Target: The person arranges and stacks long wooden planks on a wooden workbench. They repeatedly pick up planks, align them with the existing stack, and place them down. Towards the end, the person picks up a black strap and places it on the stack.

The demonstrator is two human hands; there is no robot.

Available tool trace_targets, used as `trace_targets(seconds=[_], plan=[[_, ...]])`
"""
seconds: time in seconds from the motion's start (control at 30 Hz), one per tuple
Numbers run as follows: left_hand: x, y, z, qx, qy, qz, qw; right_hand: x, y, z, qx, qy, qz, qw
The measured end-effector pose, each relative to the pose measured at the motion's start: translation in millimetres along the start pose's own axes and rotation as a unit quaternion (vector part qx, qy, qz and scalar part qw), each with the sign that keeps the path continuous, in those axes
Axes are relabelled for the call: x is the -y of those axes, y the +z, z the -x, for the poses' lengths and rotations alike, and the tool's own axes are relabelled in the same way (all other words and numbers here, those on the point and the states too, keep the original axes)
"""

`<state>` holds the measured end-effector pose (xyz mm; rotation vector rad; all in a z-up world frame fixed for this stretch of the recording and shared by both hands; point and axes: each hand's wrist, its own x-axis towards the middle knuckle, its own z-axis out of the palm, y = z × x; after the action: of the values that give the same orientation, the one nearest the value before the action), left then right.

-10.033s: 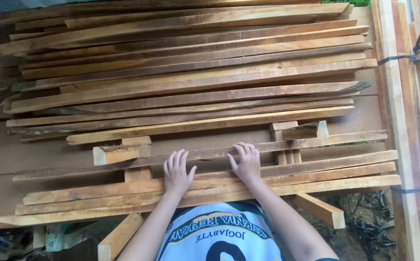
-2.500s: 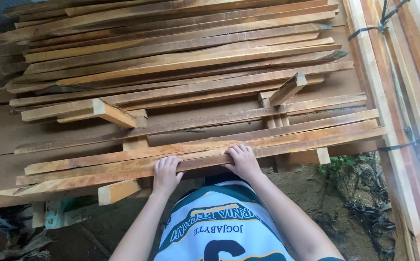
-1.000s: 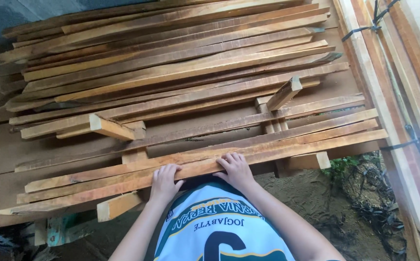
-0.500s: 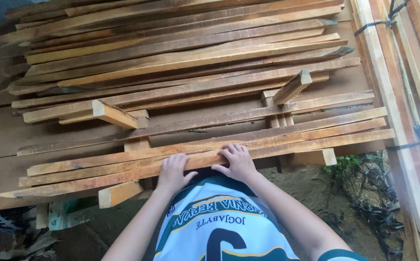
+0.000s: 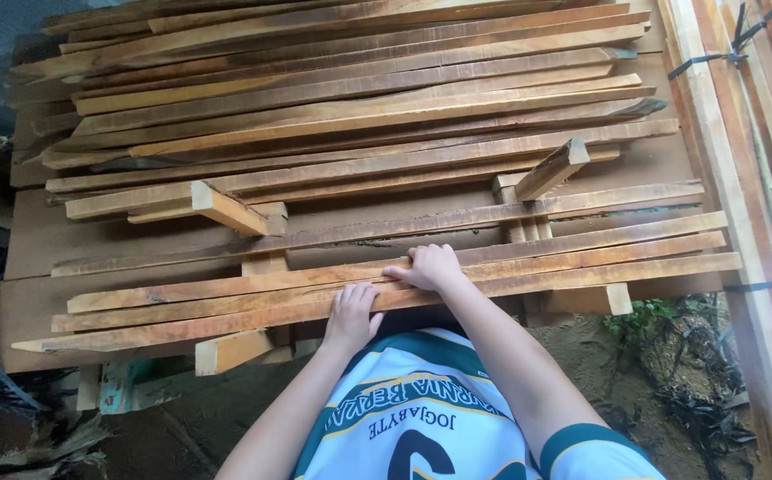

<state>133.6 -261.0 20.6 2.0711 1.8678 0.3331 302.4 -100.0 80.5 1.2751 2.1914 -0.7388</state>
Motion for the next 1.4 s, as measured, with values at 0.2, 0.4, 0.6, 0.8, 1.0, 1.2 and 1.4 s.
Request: trace_targets(seconds=[0.2,0.4,0.6,0.8,1.0,1.2,1.4], plan=[[-1,13,-9,0.049,-0.049,-0.019,0.997,12,-23,-1,0.073,0.052,-0.036,0.995],[-10,8,-10,0.071,-0.056,-0.044,0.995,1,-18,-17,0.068,0.035,-0.034,0.996],[-8,2,-11,0.069,-0.06,-0.021,0.996,13,-34,-8,0.115,0.041,-0.021,0.992],[-11,-21,-32,0.139,-0.065,-0.026,0.988,9,-31,-25,0.119,0.055,0.021,0.991],[-19,-18,-77,0.282,-0.06,-0.076,0.954,10,-46,-34,0.16,0.041,0.013,0.986],[-12,-31,-126,0.38,-0.052,-0.032,0.923,-9,-20,-65,0.141,-0.005,0.028,0.99],[31,-113,-219,0.362,-0.148,0.317,0.864,-12,-102,-66,0.135,-0.009,-0.216,0.967]])
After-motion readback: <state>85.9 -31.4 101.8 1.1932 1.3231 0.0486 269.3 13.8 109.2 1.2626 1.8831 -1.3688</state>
